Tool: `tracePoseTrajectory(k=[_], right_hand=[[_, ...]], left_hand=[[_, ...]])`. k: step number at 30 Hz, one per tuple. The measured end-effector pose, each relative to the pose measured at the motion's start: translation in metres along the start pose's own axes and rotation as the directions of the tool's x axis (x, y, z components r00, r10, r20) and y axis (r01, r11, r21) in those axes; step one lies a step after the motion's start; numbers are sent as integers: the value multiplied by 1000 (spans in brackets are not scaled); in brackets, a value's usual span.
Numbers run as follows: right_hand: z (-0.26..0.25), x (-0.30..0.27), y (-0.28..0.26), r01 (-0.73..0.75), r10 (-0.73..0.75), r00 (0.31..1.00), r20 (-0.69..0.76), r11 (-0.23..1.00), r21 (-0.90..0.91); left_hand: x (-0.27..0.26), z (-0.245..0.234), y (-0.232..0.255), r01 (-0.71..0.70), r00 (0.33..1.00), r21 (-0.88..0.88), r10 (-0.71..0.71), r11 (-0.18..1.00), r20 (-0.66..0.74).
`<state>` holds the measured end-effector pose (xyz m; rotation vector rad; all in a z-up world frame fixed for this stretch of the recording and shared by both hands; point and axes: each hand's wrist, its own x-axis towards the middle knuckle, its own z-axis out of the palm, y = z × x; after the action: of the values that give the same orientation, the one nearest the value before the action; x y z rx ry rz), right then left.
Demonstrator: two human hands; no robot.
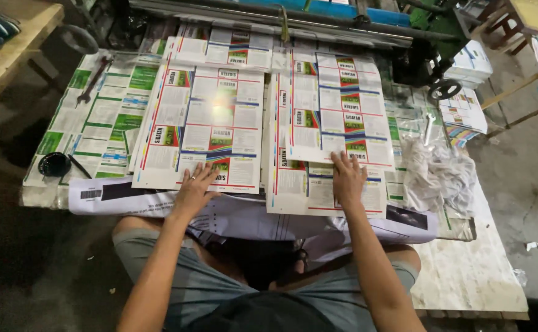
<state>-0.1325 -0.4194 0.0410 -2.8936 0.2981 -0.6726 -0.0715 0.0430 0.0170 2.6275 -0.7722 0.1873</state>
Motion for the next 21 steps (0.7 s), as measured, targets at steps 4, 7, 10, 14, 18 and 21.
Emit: tracePoseTrajectory(k=[4,7,10,14,18,21], right_hand=[[13,41,7,-16,15,999,30,999,46],[21,67,8,0,-1,998,61,1000,31],[27,88,8,-3,0,996,85,999,39],[40,116,11,11,-18,994,110,998,56],[65,144,24,4,-15,986,168,998,64],[67,131,22,13,-27,985,172,997,80]], left_hand=[[2,-3,-5,3,1000,-50,-2,999,7],[8,-11,-7,12,998,-93,-6,996,60],[7,-18,-5,78,992,-210,-56,975,112],[3,-21,-5,116,988,-266,-85,957,126],[7,-18,-8,99,991,-332,-63,938,119],[4,-16,-7,133,989,-355,-99,925,113]])
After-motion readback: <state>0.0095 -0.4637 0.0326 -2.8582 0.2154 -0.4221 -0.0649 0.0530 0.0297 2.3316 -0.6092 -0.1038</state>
